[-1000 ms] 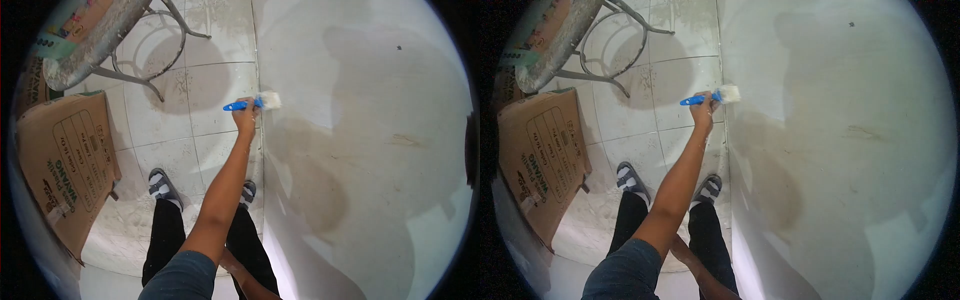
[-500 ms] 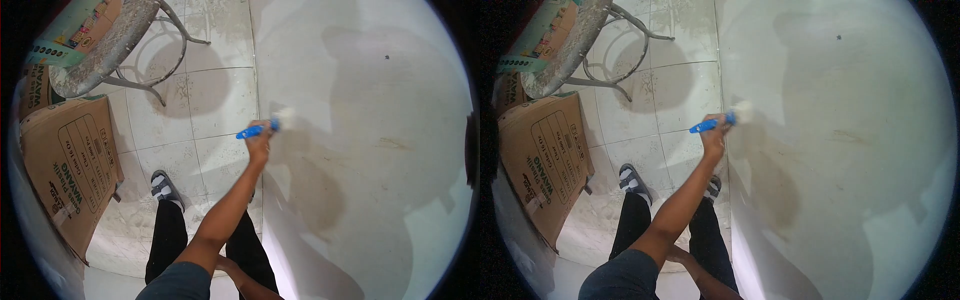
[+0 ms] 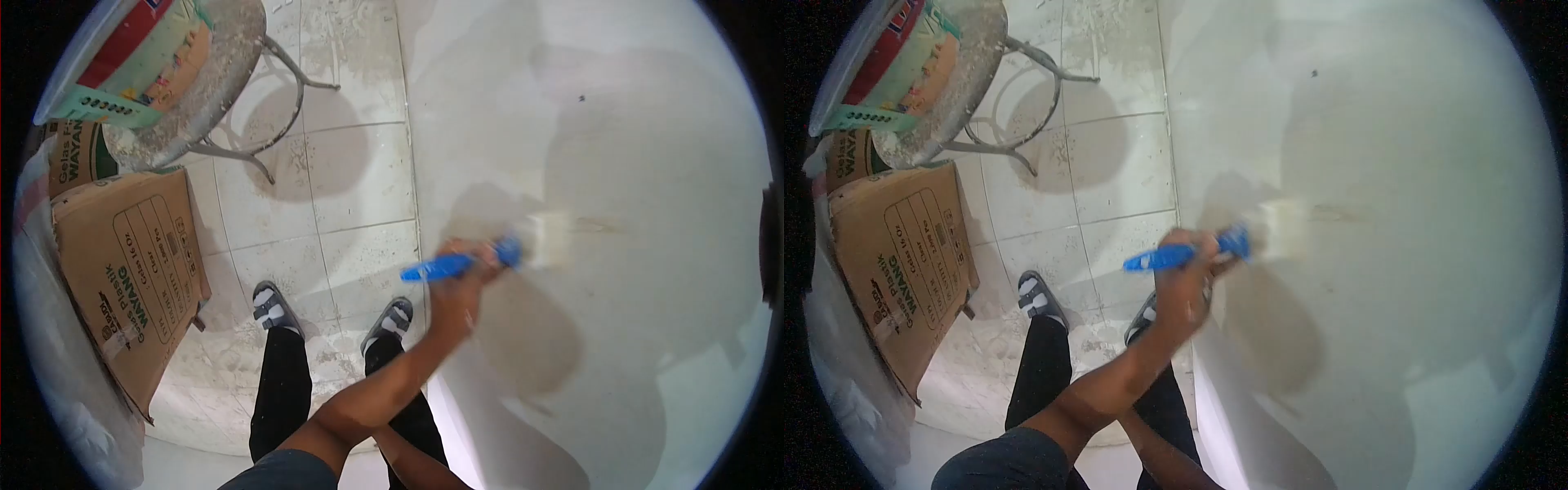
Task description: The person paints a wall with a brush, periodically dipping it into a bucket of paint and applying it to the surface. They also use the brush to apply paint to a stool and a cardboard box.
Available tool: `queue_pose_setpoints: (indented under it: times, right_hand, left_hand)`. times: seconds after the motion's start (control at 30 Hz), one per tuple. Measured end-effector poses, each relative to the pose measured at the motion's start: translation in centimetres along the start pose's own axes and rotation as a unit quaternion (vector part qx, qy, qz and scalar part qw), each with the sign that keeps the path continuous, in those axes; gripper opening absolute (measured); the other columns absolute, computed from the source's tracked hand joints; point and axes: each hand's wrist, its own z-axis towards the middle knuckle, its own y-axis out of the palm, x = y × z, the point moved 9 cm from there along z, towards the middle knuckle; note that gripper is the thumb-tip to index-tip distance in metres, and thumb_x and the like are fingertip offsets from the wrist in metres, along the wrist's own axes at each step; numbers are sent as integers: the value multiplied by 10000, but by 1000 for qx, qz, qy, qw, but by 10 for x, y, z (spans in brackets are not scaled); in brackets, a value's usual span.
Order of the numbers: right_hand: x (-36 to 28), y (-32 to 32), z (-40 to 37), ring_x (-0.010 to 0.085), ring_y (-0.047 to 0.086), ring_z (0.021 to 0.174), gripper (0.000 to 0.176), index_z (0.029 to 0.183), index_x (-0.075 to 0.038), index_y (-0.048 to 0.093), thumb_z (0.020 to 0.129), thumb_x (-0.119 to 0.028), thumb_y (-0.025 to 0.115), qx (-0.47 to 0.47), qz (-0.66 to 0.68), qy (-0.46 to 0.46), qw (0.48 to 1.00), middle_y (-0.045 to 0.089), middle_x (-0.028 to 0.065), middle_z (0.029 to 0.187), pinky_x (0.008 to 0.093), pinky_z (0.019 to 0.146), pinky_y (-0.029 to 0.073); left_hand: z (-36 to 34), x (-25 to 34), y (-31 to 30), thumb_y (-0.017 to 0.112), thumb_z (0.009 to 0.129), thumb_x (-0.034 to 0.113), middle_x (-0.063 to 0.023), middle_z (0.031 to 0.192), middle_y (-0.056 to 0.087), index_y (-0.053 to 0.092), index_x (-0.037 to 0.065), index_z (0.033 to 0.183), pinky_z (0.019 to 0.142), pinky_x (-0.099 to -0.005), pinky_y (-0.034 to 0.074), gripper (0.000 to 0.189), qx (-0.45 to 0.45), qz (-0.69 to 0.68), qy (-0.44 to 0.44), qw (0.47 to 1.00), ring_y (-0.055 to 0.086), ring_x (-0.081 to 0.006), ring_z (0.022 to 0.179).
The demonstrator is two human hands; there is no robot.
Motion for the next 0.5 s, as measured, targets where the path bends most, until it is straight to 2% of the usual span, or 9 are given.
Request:
queue_pose_setpoints:
  times: [0.07,0.13,0.2,0.23,0.27,0.37,0.43,0.47,0.5]
  right_hand:
    - [-18,-16,8,198,510,1049,422,1235,-57,460,927,-344,489,4,12,-7,1000,524,100,1149,329,920,405]
    - [-15,-21,10,193,509,1044,418,1233,-59,463,926,-342,491,8,32,-4,999,525,94,1143,329,918,405]
    - [0,-28,2,187,509,1039,413,1231,-62,467,925,-339,494,19,57,10,998,526,88,1137,328,916,404]
    - [8,-32,-7,184,509,1037,411,1230,-63,468,925,-338,495,25,69,21,997,526,85,1134,328,915,404]
    - [16,-32,-15,182,509,1034,409,1229,-65,470,924,-337,497,30,84,31,996,526,82,1131,327,914,404]
    - [18,-30,-21,174,509,1026,403,1226,-68,475,923,-333,501,34,125,36,991,528,73,1122,326,911,404]
    - [20,-33,-26,168,509,1021,399,1224,-71,478,922,-330,503,45,160,34,985,529,68,1116,326,910,404]
    - [23,-33,-29,166,509,1019,397,1223,-72,480,921,-329,505,50,177,35,982,529,65,1113,325,909,404]
    - [25,-33,-31,163,509,1016,395,1222,-74,482,921,-328,506,53,192,35,979,529,62,1110,325,908,404]
  left_hand:
    - [42,-17,-39,605,820,5,-71,841,585,542,52,790,683,-285,526,84,103,-93,8,990,580,-138,717]
    - [98,-51,-114,593,830,19,-40,739,575,541,54,775,573,-244,464,83,196,22,81,977,527,-105,598]
    - [121,-47,-135,596,838,32,-11,670,544,548,41,770,509,-228,379,83,227,265,136,927,467,-70,556]
    - [116,-49,-121,596,838,32,-11,670,544,548,41,770,509,-228,379,83,230,260,128,929,467,-70,556]
    - [107,-38,-82,593,842,34,-10,678,536,552,36,771,500,-232,366,82,165,241,152,944,458,-63,561]
    - [46,45,41,588,858,55,-6,731,523,562,32,795,531,-228,380,72,51,234,264,934,450,-57,590]
    - [24,82,86,593,861,68,-26,803,551,557,32,828,591,-232,434,61,7,48,198,979,508,-80,639]
    - [16,105,97,593,861,68,-26,803,551,557,32,828,591,-232,434,61,3,49,192,980,508,-80,639]
    - [16,113,104,591,858,64,-60,830,562,535,37,889,658,-287,487,69,-42,-41,86,995,550,-125,731]
